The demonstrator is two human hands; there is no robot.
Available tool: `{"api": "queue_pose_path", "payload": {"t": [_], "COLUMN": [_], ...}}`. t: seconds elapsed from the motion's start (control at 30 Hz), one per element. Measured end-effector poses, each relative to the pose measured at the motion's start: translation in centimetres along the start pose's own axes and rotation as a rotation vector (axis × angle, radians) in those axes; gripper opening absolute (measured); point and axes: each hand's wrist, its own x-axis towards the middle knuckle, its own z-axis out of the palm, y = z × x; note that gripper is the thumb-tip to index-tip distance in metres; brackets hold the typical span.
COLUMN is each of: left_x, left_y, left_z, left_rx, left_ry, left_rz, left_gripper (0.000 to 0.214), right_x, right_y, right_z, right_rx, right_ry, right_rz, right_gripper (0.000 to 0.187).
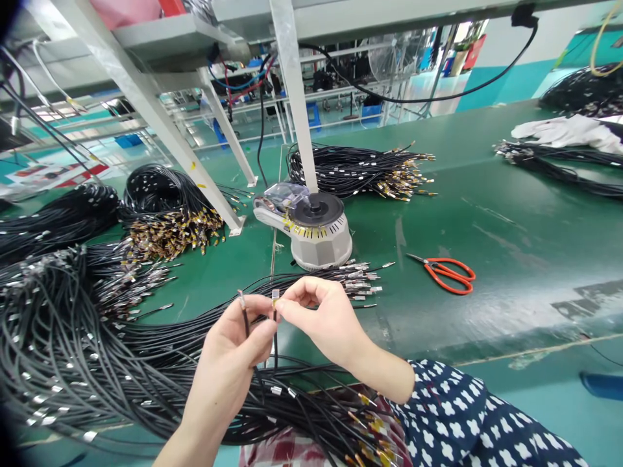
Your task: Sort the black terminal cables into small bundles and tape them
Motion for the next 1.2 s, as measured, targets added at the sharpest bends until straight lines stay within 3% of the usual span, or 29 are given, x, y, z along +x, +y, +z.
{"api": "queue_pose_path", "payload": {"t": [0.2,0.33,0.67,0.97,1.07,1.2], "left_x": [0.6,0.7,0.4,0.8,0.9,0.7], "left_y": [-0.3,-0.3,-0.4,-1.5,-1.5,-1.3], "left_z": [0.1,0.0,0.1,-0.3,-0.4,-0.2], "left_rx": [-0.052,-0.086,-0.122,-0.174,-0.193,-0.156], "left_ry": [-0.006,-0.006,0.013,-0.097,-0.120,-0.078], "left_rz": [-0.094,-0.113,-0.115,-0.181,-0.204,-0.160], "left_gripper": [0.027,0.030,0.030,0.027,0.028,0.028], "right_x": [0.1,0.2,0.4,1.5,1.3,0.4], "right_y": [0.6,1.4,1.0,1.6,1.5,1.0], "right_z": [-0.5,-0.9,-0.1,-0.4,-0.1,0.5], "right_rx": [-0.010,0.023,0.081,0.250,0.226,0.015], "right_ry": [-0.067,-0.026,0.000,-0.219,-0.192,-0.037], "right_rz": [0.016,0.030,0.016,0.092,0.048,-0.041], "right_gripper": [0.019,0.029,0.015,0.018,0.018,0.014]}}
